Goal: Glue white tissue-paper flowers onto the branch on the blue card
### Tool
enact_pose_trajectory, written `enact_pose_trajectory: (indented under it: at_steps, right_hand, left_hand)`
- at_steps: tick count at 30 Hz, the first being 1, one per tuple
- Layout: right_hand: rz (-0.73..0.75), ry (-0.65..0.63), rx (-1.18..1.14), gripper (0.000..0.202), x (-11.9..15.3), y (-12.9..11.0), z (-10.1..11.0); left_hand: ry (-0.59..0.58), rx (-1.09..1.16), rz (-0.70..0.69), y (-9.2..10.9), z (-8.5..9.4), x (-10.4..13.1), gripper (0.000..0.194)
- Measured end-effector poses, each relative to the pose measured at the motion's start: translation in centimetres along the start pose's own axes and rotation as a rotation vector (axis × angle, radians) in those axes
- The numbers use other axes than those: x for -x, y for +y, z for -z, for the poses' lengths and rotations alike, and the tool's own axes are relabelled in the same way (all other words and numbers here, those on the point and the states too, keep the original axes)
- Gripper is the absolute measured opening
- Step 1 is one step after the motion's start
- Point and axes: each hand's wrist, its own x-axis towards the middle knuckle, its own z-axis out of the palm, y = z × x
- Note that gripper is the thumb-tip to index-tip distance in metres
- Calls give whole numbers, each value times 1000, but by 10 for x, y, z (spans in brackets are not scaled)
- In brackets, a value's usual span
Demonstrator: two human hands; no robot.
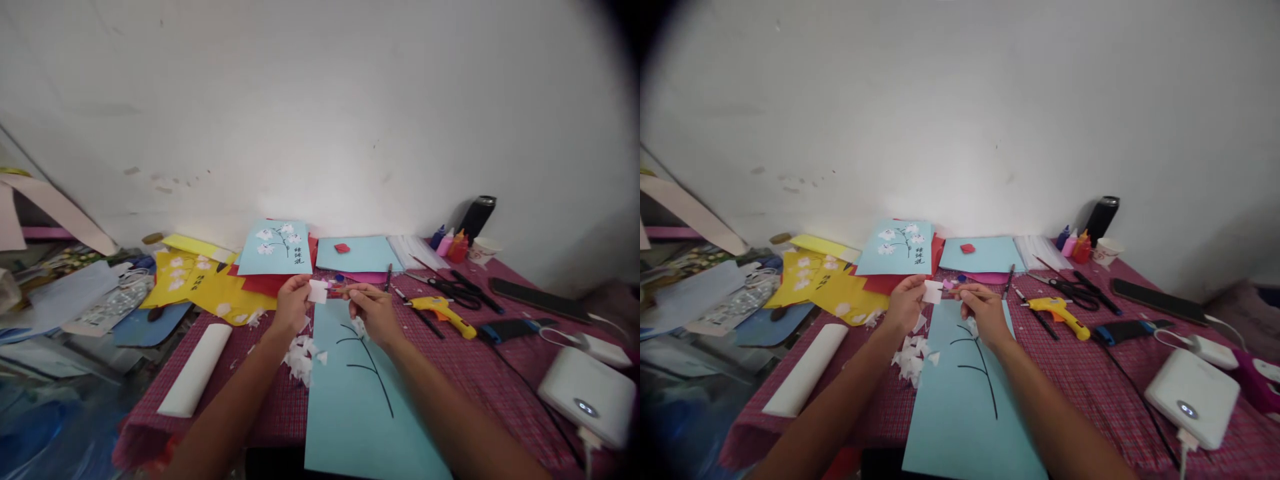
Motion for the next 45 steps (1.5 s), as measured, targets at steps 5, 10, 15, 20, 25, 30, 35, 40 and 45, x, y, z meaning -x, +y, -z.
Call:
enact_pose_trajectory:
  at_steps: [5,10,15,20,25,30,35,40,45]
  right_hand:
    - [-46,24,-39,17,-2,7,0]
    - [-100,20,-64,17,-1,9,-1]
    - [-181,-6,-92,21,-2,7,-1]
    - [-272,-66,-84,28,-3,9,-2]
    - [-303,-83,-37,20,0,10,-3]
    - [-313,-100,35,25,3,11,-8]
    - [-277,-48,117,23,2,13,-7]
    - [-255,-55,173,24,-1,11,-1]
    - [-244,-93,172,24,0,10,-1]
  left_hand:
    - [-2,199,79,-14,-2,3,41]
    - [5,210,72,-14,1,5,39]
    - [-6,232,87,-13,-2,9,38]
    - [-58,237,96,-14,-3,14,37]
    - [-50,201,76,-13,-3,17,34]
    - [-64,183,64,-12,-5,19,32]
    - [-154,193,92,-11,-4,22,30]
    - [-428,131,214,-9,-1,25,37]
    - [-378,-7,221,-16,0,26,29]
